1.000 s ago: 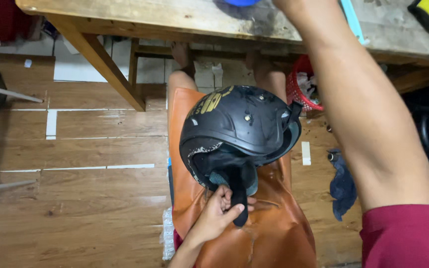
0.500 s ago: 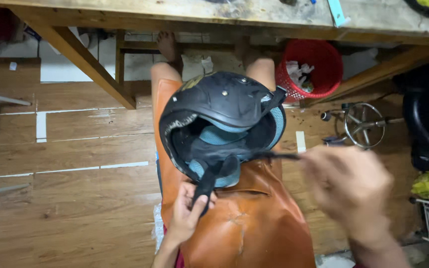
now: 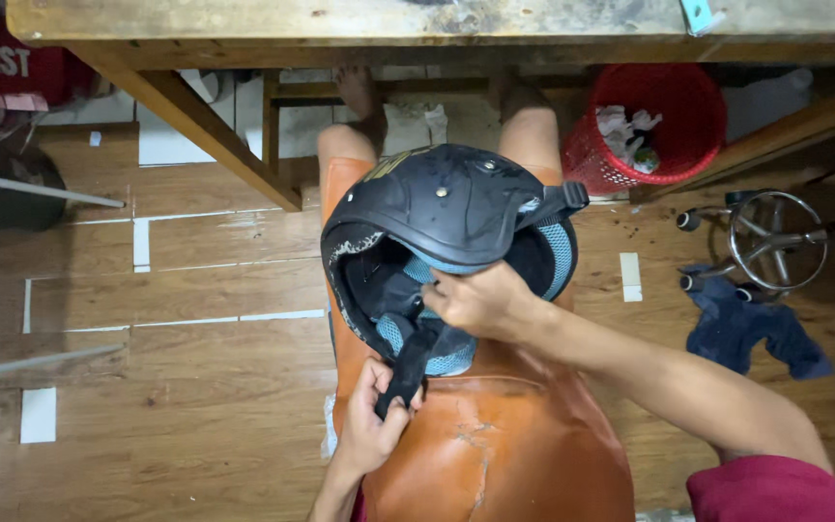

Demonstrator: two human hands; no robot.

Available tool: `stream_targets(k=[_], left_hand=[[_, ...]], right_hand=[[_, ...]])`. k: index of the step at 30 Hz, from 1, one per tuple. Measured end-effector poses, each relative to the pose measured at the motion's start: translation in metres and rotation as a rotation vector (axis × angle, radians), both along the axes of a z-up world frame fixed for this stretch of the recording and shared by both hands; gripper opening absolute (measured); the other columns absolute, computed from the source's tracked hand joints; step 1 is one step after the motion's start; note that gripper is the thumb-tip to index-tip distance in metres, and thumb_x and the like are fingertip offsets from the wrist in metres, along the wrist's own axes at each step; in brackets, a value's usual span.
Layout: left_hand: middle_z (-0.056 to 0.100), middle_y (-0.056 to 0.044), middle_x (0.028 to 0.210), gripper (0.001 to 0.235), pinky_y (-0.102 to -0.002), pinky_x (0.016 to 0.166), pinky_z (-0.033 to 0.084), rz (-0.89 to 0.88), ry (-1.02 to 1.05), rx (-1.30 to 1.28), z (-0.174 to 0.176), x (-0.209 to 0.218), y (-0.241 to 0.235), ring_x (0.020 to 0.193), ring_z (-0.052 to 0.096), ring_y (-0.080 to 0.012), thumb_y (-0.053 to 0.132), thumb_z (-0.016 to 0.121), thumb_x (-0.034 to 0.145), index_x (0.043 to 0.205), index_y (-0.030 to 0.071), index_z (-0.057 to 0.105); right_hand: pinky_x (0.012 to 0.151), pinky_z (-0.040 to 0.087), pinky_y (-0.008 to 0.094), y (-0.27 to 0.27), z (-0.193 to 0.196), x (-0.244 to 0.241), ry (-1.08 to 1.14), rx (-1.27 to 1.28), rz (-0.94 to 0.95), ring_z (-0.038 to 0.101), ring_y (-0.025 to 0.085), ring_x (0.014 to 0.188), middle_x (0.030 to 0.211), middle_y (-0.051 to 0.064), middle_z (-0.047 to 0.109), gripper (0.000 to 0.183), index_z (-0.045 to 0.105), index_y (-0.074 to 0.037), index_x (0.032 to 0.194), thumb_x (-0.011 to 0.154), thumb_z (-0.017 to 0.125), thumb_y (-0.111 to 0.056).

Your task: The person cleans the interior of a black motorcycle helmet using a toothbrush and a blue bowl of water. They repeatedly dip the toothbrush into the water and scrub the helmet's inner lining and straps while holding the helmet on their lap.

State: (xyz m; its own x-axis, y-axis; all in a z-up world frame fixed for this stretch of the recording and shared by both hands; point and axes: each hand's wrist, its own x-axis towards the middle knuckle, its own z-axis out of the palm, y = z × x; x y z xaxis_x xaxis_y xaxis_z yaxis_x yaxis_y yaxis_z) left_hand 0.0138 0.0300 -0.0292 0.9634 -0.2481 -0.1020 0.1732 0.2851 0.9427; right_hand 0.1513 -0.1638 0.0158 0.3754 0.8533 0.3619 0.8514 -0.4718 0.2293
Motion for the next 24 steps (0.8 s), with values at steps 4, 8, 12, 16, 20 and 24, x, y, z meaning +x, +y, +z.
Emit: stream_targets(k=[4, 8, 12, 16, 20, 24], left_hand=[[0.054, -0.009, 0.071, 0.024, -0.025, 0.053, 0.037, 0.011, 0.047, 0.019, -0.011, -0.009, 0.003, 0.060, 0.042, -0.0128, -0.002, 0.040, 0.077, 0.081, 0.014, 0.022], [0.053, -0.007, 0.071, 0.023, -0.027, 0.061, 0.040, -0.003, -0.014, 0.042, -0.002, -0.004, -0.002, 0.066, 0.047, -0.0148, -0.001, 0.040, 0.076, 0.081, 0.014, 0.023], [0.055, -0.007, 0.072, 0.023, -0.026, 0.054, 0.037, -0.020, 0.004, 0.055, -0.002, -0.004, -0.001, 0.062, 0.044, -0.0133, -0.001, 0.039, 0.077, 0.081, 0.014, 0.022], [0.055, -0.007, 0.071, 0.022, -0.025, 0.056, 0.038, -0.009, 0.033, 0.063, -0.004, -0.004, 0.002, 0.064, 0.044, -0.0129, -0.001, 0.040, 0.077, 0.081, 0.014, 0.024], [0.055, -0.006, 0.071, 0.022, -0.026, 0.056, 0.038, -0.032, -0.001, 0.101, 0.006, -0.001, 0.000, 0.063, 0.044, -0.0127, 0.001, 0.042, 0.078, 0.079, 0.014, 0.023], [0.058, -0.003, 0.069, 0.021, -0.025, 0.056, 0.040, -0.010, -0.016, 0.182, 0.004, -0.001, 0.004, 0.060, 0.046, -0.0110, 0.003, 0.044, 0.077, 0.079, 0.014, 0.025]], right_hand=[[0.042, 0.034, 0.039, -0.015, -0.009, -0.011, 0.071, -0.003, -0.089, 0.048, 0.024, 0.057, 0.060, -0.001, 0.050, 0.010, 0.060, -0.015, 0.072, 0.078, 0.060, -0.007], [0.052, 0.047, 0.053, -0.015, -0.008, -0.019, 0.010, -0.188, -0.164, 0.052, 0.028, 0.057, 0.052, -0.003, 0.055, 0.021, 0.062, -0.015, 0.078, 0.059, 0.066, -0.005], [0.037, 0.032, 0.033, -0.006, -0.018, -0.016, -0.104, 0.128, -0.150, 0.047, 0.017, 0.054, 0.069, 0.000, 0.048, 0.019, 0.060, -0.016, 0.074, 0.080, 0.054, 0.001], [0.061, 0.034, 0.046, -0.028, -0.030, -0.025, 0.124, -0.151, -0.260, 0.049, 0.019, 0.061, 0.056, -0.011, 0.051, 0.017, 0.056, -0.027, 0.074, 0.072, 0.062, -0.011], [0.041, 0.030, 0.034, 0.010, -0.004, -0.021, -0.133, 0.091, -0.260, 0.041, 0.017, 0.049, 0.057, -0.001, 0.035, 0.025, 0.046, -0.024, 0.061, 0.074, 0.054, -0.003], [0.049, 0.036, 0.043, -0.021, -0.038, -0.031, 0.033, -0.100, -0.264, 0.043, 0.022, 0.059, 0.045, -0.008, 0.048, 0.024, 0.065, -0.031, 0.085, 0.070, 0.065, -0.013]])
